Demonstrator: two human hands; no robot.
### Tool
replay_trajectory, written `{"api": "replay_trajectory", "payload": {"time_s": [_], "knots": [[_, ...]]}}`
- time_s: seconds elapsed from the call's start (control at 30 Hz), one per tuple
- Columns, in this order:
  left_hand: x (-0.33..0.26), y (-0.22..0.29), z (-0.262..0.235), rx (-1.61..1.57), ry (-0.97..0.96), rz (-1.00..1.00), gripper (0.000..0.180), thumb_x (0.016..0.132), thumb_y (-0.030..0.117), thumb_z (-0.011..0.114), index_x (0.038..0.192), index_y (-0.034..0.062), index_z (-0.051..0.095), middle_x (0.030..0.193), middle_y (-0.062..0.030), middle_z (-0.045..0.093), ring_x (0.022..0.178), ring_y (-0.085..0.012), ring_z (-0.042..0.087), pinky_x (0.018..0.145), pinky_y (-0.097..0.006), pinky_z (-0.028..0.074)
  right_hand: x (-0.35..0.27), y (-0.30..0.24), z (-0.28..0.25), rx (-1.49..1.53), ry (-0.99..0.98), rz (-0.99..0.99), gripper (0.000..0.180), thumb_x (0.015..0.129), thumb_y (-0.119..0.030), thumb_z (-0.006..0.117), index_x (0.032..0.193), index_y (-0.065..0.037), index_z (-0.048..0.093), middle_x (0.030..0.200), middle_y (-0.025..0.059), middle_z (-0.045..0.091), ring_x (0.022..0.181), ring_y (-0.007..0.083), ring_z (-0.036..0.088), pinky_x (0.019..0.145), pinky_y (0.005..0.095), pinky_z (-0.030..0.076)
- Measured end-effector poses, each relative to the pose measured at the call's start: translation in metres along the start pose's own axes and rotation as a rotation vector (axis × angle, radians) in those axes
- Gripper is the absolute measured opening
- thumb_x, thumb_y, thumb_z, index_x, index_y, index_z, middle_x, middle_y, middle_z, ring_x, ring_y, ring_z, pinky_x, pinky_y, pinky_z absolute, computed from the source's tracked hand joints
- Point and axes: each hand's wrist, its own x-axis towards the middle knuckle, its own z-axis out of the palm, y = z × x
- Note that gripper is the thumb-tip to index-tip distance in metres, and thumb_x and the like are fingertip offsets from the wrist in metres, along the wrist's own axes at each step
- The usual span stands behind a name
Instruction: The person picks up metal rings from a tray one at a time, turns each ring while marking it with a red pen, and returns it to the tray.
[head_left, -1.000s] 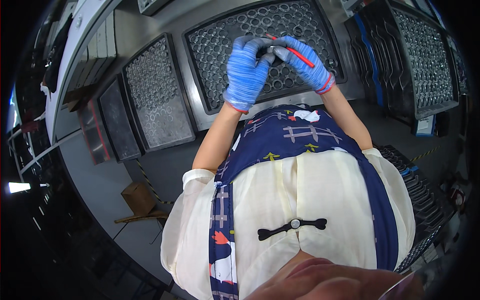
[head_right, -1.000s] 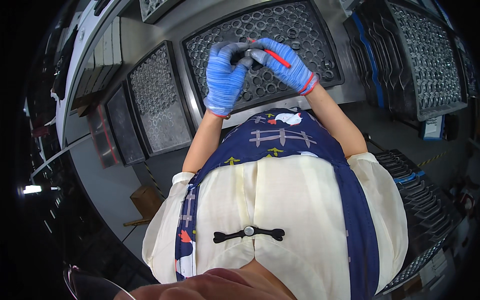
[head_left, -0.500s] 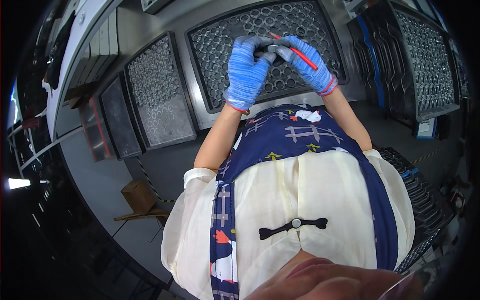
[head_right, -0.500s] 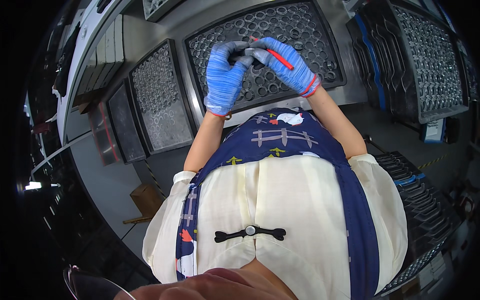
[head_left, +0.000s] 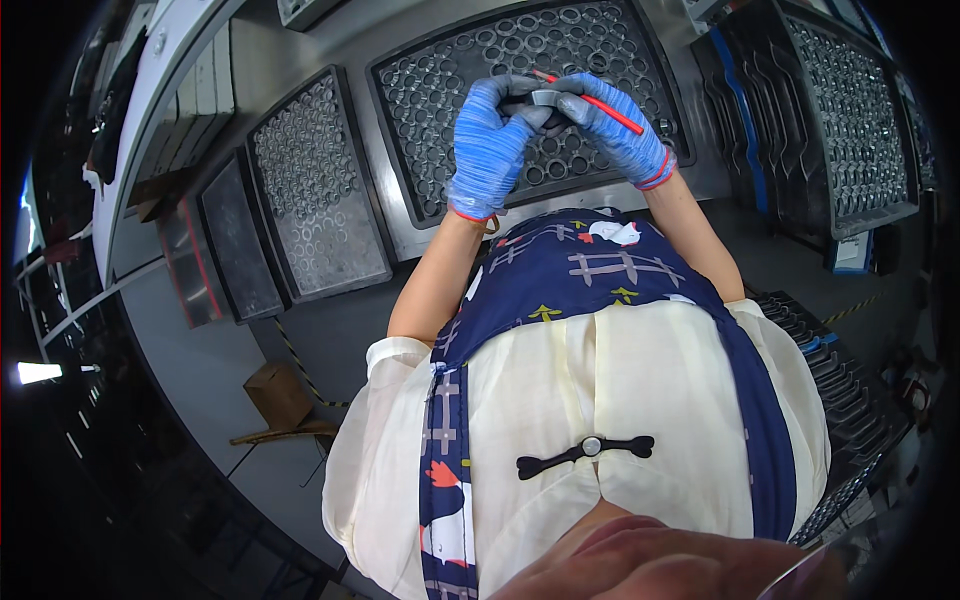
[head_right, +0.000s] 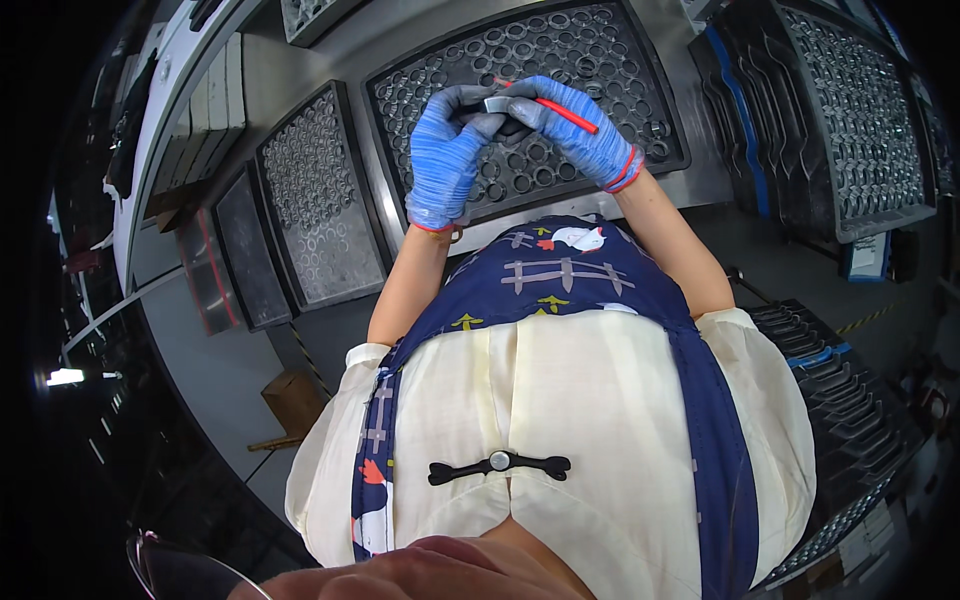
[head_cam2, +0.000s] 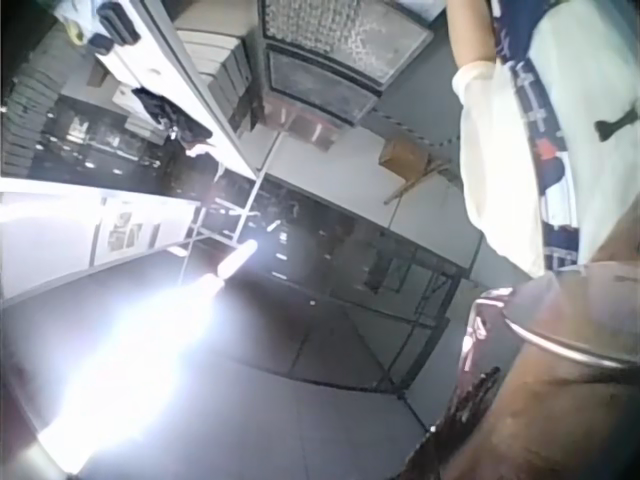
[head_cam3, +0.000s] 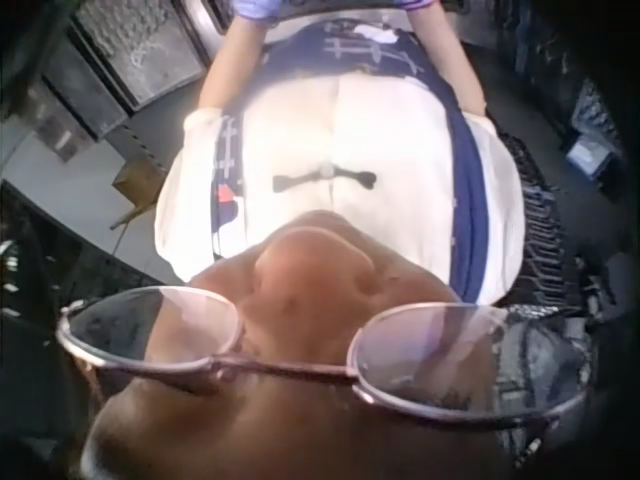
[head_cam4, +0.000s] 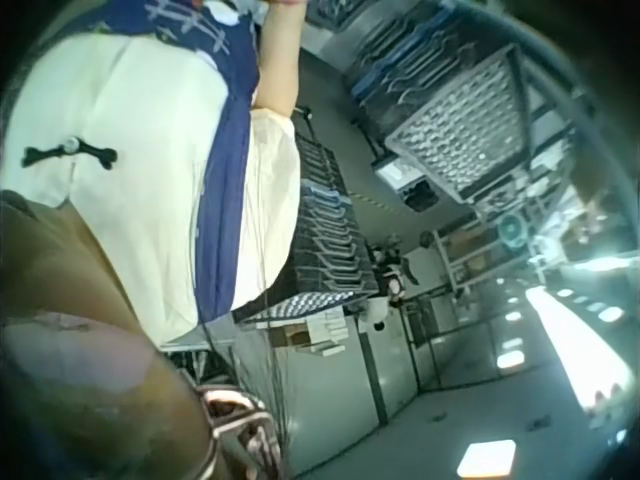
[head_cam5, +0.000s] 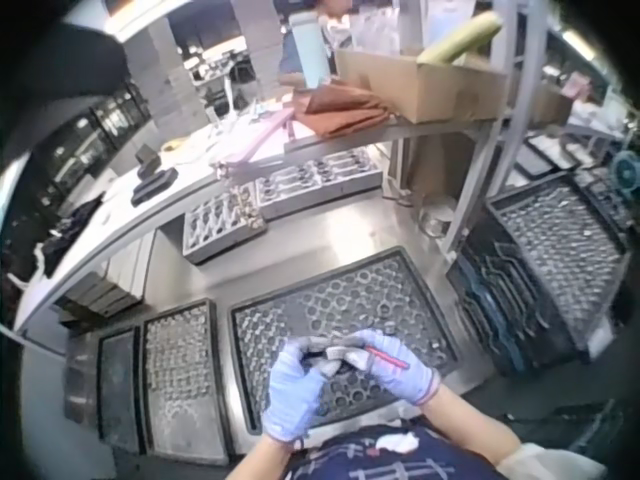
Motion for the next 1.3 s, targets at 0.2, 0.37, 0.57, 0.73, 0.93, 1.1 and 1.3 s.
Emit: {"api": "replay_trajectory", "payload": {"time_s": [0.2, 0.37, 0.57, 0.73, 0.93, 1.1, 1.3], "knots": [[0.000, 0.004, 0.004, 0.742, -0.040, 0.383, 0.030, 0.078, -0.004, 0.063, 0.107, -0.0020, 0.055, 0.098, -0.0101, 0.059, 0.083, -0.0148, 0.061, 0.075, -0.026, 0.052, 0.000, 0.013, -0.005, -0.093, 0.020, -0.007, 0.028, 0.092, -0.021, 0.055, 0.111, -0.002, 0.058, 0.107, 0.0068, 0.063, 0.095, 0.0119, 0.058, 0.084, 0.0261, 0.047], [0.003, -0.006, -0.002, 0.169, -0.010, 0.088, 0.029, 0.076, -0.002, 0.065, 0.103, 0.0011, 0.057, 0.101, -0.0089, 0.053, 0.080, -0.0160, 0.060, 0.069, -0.030, 0.053, 0.002, 0.003, -0.002, 0.032, -0.003, 0.018, 0.028, 0.092, -0.020, 0.054, 0.111, 0.000, 0.057, 0.107, 0.0068, 0.062, 0.093, 0.0125, 0.059, 0.082, 0.0259, 0.048], [0.000, 0.006, 0.001, 0.453, -0.020, 0.233, 0.031, 0.076, -0.003, 0.065, 0.106, -0.0013, 0.054, 0.098, -0.0087, 0.056, 0.082, -0.0139, 0.058, 0.073, -0.027, 0.052, 0.001, 0.001, -0.002, 0.071, -0.023, 0.064, 0.030, 0.092, -0.021, 0.053, 0.113, 0.000, 0.057, 0.103, 0.0061, 0.063, 0.093, 0.0123, 0.059, 0.081, 0.0253, 0.047], [0.001, -0.003, -0.005, 0.039, -0.007, -0.003, 0.033, 0.078, -0.002, 0.065, 0.108, -0.0035, 0.053, 0.099, -0.0110, 0.059, 0.087, -0.0158, 0.061, 0.077, -0.026, 0.051, 0.004, 0.011, -0.004, -0.123, -0.023, -0.033, 0.031, 0.092, -0.022, 0.055, 0.114, 0.000, 0.057, 0.098, 0.0056, 0.063, 0.089, 0.0128, 0.060, 0.079, 0.0260, 0.048], [0.007, 0.002, -0.008, -0.100, 0.001, -0.112, 0.030, 0.082, 0.000, 0.061, 0.108, -0.0056, 0.049, 0.094, -0.0129, 0.059, 0.077, -0.0162, 0.062, 0.070, -0.026, 0.054, 0.008, 0.008, -0.003, -0.113, -0.009, 0.031, 0.031, 0.091, -0.024, 0.056, 0.113, -0.002, 0.058, 0.097, 0.0063, 0.062, 0.092, 0.0121, 0.058, 0.081, 0.0269, 0.047], [0.023, -0.023, -0.028, -0.464, -0.069, -0.246, 0.032, 0.084, 0.010, 0.062, 0.110, -0.0048, 0.049, 0.095, -0.0133, 0.061, 0.079, -0.0184, 0.063, 0.067, -0.027, 0.055, 0.021, 0.024, 0.002, -0.357, -0.015, -0.090, 0.031, 0.089, -0.022, 0.058, 0.111, 0.000, 0.057, 0.098, 0.0121, 0.061, 0.092, 0.0196, 0.060, 0.081, 0.0302, 0.047], [0.085, -0.083, -0.083, 0.075, 0.160, -0.239, 0.024, 0.084, 0.007, 0.058, 0.104, -0.0048, 0.055, 0.097, -0.0152, 0.063, 0.080, -0.0221, 0.065, 0.069, -0.031, 0.054, 0.033, 0.076, -0.011, -0.558, 0.172, -0.115, 0.030, 0.087, -0.012, 0.059, 0.115, -0.002, 0.056, 0.108, 0.0152, 0.061, 0.100, 0.0238, 0.059, 0.088, 0.0311, 0.046]]}}
